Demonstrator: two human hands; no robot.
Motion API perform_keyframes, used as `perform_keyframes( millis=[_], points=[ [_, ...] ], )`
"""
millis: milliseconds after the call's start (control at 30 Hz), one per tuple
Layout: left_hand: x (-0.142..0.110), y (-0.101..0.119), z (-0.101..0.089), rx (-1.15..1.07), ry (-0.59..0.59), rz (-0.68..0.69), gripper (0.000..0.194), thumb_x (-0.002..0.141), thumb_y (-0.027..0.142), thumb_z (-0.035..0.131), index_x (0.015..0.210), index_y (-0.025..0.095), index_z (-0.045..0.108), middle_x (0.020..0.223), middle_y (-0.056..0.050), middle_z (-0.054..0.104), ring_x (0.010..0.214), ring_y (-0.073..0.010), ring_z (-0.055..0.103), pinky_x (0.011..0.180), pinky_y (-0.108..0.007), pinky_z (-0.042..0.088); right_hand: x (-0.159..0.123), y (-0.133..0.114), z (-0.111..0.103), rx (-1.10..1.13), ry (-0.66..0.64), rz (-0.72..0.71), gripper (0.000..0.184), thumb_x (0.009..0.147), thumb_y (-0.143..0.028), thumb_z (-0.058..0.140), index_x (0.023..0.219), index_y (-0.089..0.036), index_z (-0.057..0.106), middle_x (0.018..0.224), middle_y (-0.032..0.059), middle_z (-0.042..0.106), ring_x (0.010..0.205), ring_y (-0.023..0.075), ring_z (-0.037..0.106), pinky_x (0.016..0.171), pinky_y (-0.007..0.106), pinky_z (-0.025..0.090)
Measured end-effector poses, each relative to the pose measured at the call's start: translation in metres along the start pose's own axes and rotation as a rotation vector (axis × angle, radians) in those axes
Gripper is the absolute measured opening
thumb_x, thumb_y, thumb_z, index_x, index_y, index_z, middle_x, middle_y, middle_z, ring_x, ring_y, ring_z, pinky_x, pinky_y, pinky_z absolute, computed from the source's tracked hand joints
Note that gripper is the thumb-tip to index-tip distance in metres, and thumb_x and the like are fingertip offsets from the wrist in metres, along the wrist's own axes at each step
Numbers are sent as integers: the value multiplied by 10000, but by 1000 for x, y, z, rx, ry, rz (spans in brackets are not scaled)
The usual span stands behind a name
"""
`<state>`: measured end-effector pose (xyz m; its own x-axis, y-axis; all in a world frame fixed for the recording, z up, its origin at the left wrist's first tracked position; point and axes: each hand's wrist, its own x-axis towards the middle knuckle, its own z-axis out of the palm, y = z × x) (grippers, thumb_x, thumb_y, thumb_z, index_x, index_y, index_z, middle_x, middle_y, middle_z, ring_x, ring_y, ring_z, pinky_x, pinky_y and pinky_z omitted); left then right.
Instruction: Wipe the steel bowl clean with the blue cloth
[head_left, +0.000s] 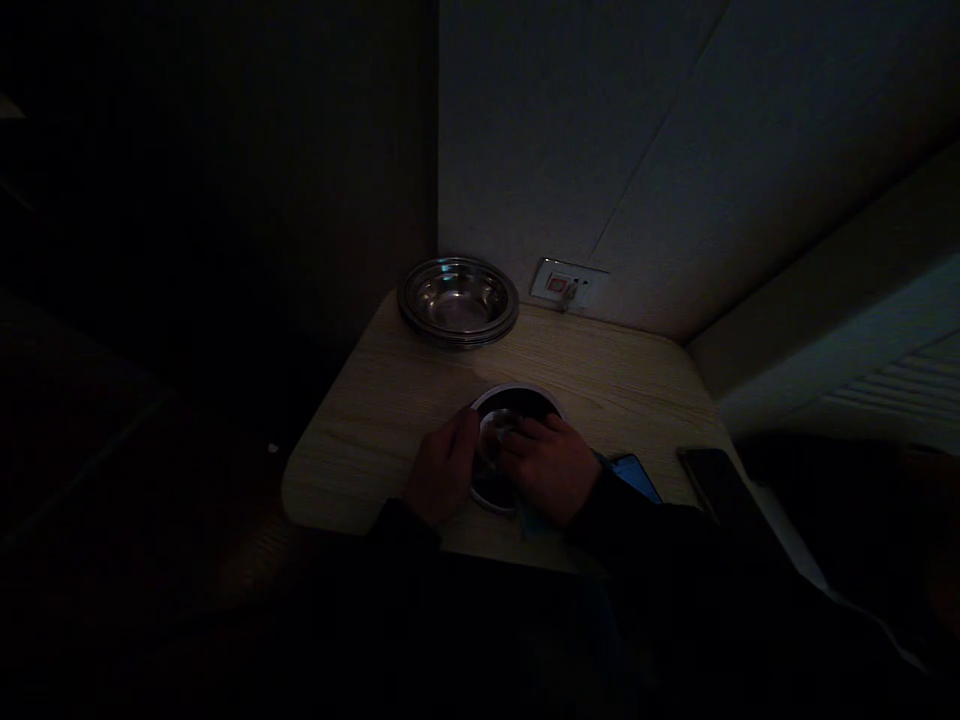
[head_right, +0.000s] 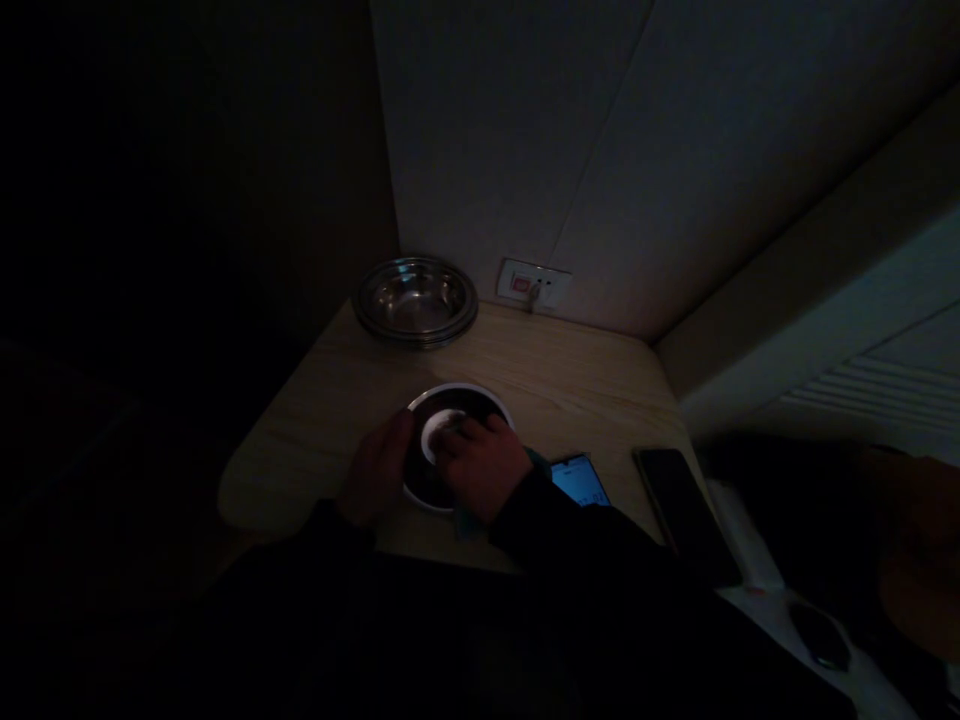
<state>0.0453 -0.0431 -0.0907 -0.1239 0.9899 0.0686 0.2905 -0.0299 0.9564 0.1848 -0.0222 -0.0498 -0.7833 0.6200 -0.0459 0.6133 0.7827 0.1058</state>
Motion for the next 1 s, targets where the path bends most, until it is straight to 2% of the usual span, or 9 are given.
perform_keyframes(
  millis=[100,267,467,633,833,1000],
  points=[
    [0,1,-1,17,7,3,402,894,425,292,766,169,575,682,-5,613,670,-139,554,622,-241,416,5,-2,-5,18,-9,-13,172,887,-207,483,856,-181,650,918,61,652,949,222,493,716,363,319],
    [0,1,0,-21,4,0,388,888,421,307,779,174,586,689,-3,630,669,-139,561,630,-241,418,5,-2,-10,14,-81,5,156,867,-177,506,918,-176,653,1011,71,653,979,223,502,715,355,326],
    [1,-2,0,17,19,-2,388,887,422,304,721,176,554,664,-7,609,652,-143,551,619,-251,406,9,-5,-9,24,-46,9,186,886,-198,471,856,-174,653,954,68,658,957,220,505,714,356,327],
    [0,-3,2,-56,-3,-3,406,882,458,310,744,170,560,645,7,583,620,-134,536,588,-245,411,2,1,-9,62,-101,42,179,868,-166,482,963,-175,632,979,74,654,943,214,525,705,331,351],
    [1,-5,0,-13,51,12,401,894,422,292,703,182,550,677,-14,604,689,-148,562,656,-250,428,19,-8,-11,94,-68,93,201,876,-187,445,920,-149,637,981,97,637,939,228,518,731,328,398],
    [-3,-3,1,19,13,35,388,895,416,300,757,173,570,632,0,601,605,-134,543,573,-241,411,-1,-3,-10,144,-102,99,185,850,-147,479,881,-161,661,1014,100,646,974,223,535,732,306,416]
  ],
)
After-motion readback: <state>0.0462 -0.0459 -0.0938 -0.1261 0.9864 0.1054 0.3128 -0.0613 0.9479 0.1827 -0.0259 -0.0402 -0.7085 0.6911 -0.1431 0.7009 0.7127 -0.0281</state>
